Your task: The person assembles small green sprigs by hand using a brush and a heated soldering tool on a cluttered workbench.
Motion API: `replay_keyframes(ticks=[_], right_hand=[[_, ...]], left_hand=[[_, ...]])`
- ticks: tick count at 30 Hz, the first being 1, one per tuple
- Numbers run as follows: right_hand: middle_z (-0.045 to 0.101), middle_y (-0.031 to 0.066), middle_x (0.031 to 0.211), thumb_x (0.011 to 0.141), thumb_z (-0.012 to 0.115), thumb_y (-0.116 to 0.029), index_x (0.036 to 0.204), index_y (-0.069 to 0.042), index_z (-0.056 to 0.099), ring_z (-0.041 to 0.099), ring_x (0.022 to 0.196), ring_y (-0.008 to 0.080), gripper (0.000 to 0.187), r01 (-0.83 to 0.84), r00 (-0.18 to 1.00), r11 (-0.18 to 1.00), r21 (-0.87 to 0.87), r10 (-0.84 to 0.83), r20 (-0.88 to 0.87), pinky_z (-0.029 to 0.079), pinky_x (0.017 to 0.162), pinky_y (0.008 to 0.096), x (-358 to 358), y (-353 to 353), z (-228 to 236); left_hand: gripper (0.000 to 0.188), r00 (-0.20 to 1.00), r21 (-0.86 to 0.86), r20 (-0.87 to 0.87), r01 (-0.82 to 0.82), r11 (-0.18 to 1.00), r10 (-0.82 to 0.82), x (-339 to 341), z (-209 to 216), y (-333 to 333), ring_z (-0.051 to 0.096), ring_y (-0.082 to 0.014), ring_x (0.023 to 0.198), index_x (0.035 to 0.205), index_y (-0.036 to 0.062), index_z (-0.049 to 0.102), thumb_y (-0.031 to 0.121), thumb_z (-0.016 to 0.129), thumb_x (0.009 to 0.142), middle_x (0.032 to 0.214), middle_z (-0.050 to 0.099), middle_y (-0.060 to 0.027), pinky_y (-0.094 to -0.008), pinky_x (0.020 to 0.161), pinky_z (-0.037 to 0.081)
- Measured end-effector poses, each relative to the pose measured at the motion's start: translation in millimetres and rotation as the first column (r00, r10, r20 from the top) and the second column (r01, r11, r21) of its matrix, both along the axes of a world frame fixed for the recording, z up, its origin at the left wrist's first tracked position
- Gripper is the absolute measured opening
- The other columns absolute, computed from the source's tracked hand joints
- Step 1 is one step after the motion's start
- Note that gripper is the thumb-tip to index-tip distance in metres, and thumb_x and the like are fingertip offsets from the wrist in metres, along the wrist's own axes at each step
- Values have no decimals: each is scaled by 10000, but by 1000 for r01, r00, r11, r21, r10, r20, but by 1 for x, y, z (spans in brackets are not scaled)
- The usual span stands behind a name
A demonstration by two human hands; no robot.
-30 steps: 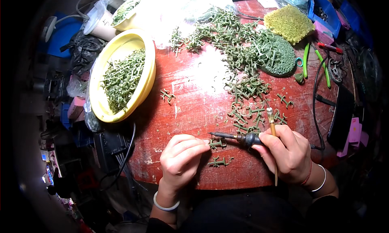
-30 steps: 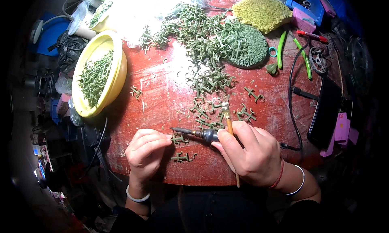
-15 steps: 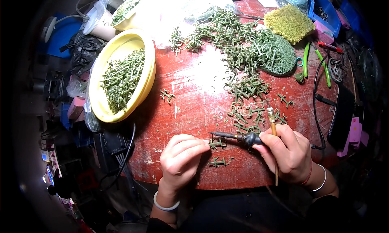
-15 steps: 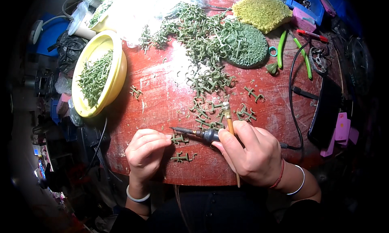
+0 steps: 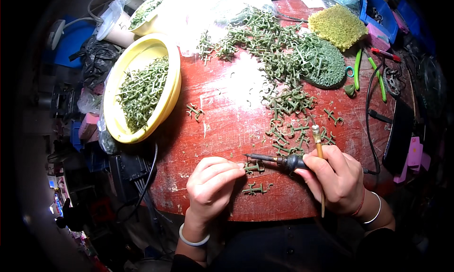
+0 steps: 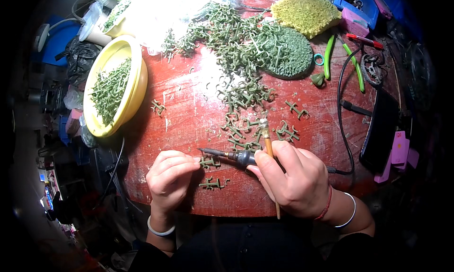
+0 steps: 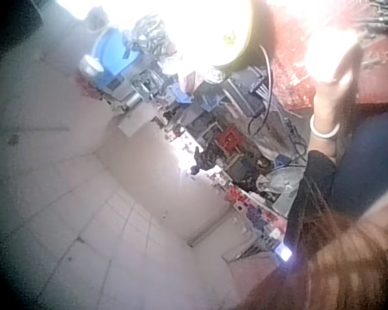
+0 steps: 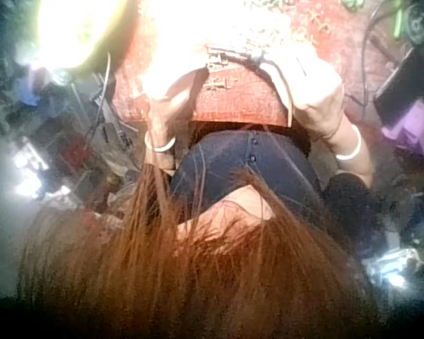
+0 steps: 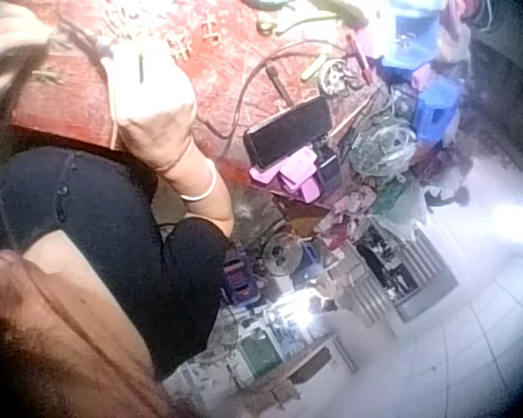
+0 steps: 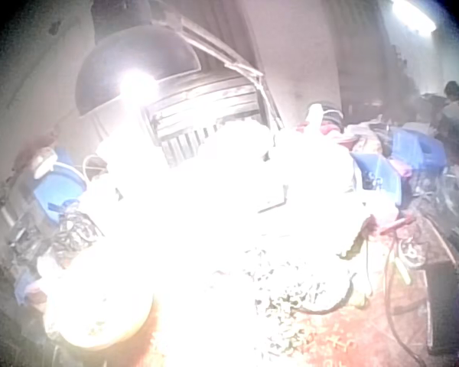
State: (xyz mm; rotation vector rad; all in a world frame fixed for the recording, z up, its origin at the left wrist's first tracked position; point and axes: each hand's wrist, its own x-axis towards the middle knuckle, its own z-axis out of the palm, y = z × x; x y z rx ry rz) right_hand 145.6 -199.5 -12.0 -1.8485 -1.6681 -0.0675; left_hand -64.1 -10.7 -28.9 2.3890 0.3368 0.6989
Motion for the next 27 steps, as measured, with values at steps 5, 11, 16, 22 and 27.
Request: replay_keyframes(ticks=[5,11,16,22,27], right_hand=[[598,113,897,754,859,-122,1035,-2,680,612,635,226,353,2,1000,1000,9,-2,3,498,531,330,0,0,-2],[600,114,900,758,858,-125,1041,-4,681,612,635,225,355,8,1000,1000,0,-8,0,497,532,330,0,0,-2],[583,100,883,764,854,-130,1044,-15,684,601,631,221,346,3,1000,1000,2,-3,-2,492,534,328,0,0,-3],[580,96,880,764,853,-129,1044,-17,686,599,630,220,344,9,1000,1000,-2,-9,-7,491,534,329,0,-1,-2],[589,104,892,761,855,-128,1040,-12,686,609,636,223,347,14,1000,1000,-2,-14,-4,498,538,330,0,0,-2]], left_hand=[[248,1000,-1,-8,2,1000,-2,0,1,0,692,-261,857,928,22,775,-106,780,715,917,757,-86,-356,764,569],[241,1000,-7,-9,5,1000,-5,0,2,0,693,-261,857,926,20,773,-102,786,718,916,759,-86,-355,764,569],[240,1000,-9,-4,-1,1000,1,0,0,-1,693,-262,856,925,18,773,-101,783,718,915,759,-87,-355,766,569],[243,1000,-6,-29,9,1000,-9,0,4,0,691,-263,854,928,18,774,-98,780,714,922,759,-88,-355,766,568],[248,1000,-1,-12,3,1000,-3,1,0,0,690,-263,857,933,20,776,-98,781,715,925,760,-86,-356,765,568]])
